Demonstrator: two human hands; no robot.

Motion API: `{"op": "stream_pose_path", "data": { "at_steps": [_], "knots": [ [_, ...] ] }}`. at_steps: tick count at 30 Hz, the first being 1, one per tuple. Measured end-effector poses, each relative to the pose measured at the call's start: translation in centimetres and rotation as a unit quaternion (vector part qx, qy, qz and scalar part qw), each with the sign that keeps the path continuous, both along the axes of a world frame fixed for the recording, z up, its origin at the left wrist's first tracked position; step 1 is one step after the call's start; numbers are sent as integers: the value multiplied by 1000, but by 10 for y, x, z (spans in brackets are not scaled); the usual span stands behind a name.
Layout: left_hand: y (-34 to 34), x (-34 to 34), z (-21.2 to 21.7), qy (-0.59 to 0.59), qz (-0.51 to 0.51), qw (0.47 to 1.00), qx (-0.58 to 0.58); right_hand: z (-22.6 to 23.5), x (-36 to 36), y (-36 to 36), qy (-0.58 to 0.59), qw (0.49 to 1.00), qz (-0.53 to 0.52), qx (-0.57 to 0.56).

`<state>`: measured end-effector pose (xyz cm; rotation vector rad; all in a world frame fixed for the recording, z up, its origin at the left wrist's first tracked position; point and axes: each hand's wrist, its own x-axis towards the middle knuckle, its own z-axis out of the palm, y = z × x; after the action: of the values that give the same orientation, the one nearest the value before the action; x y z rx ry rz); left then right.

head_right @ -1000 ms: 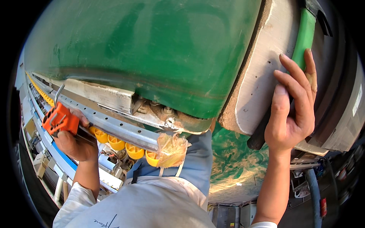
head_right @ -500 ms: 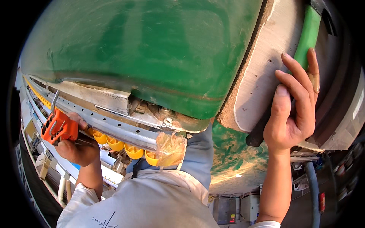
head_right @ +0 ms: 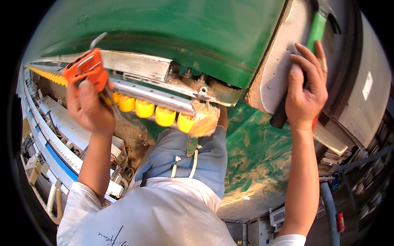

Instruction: The person repairs a component on a large piece of industrial machinery, using a hammer to tap parts into place and a multi-bit screwdriver to tighten screws.

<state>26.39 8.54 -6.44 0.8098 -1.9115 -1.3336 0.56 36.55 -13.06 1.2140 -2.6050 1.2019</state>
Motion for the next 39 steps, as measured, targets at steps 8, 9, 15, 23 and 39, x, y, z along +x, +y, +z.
{"op": "stream_pose_path", "data": {
  "at_steps": [8,9,15,23,39],
  "knots": [
    [-9,1,6,-55,-7,998,-5,19,10,-14,113,990,-8,86],
    [-11,0,6,-70,-9,997,-20,18,11,-16,124,987,-13,100],
    [-13,-11,16,-119,4,988,-100,21,46,-11,158,974,-81,142],
    [-14,-5,23,-150,27,978,-141,54,95,27,84,968,-198,126],
    [-13,-8,25,-168,31,976,-134,48,93,66,-34,939,-270,209]
  ]
}}
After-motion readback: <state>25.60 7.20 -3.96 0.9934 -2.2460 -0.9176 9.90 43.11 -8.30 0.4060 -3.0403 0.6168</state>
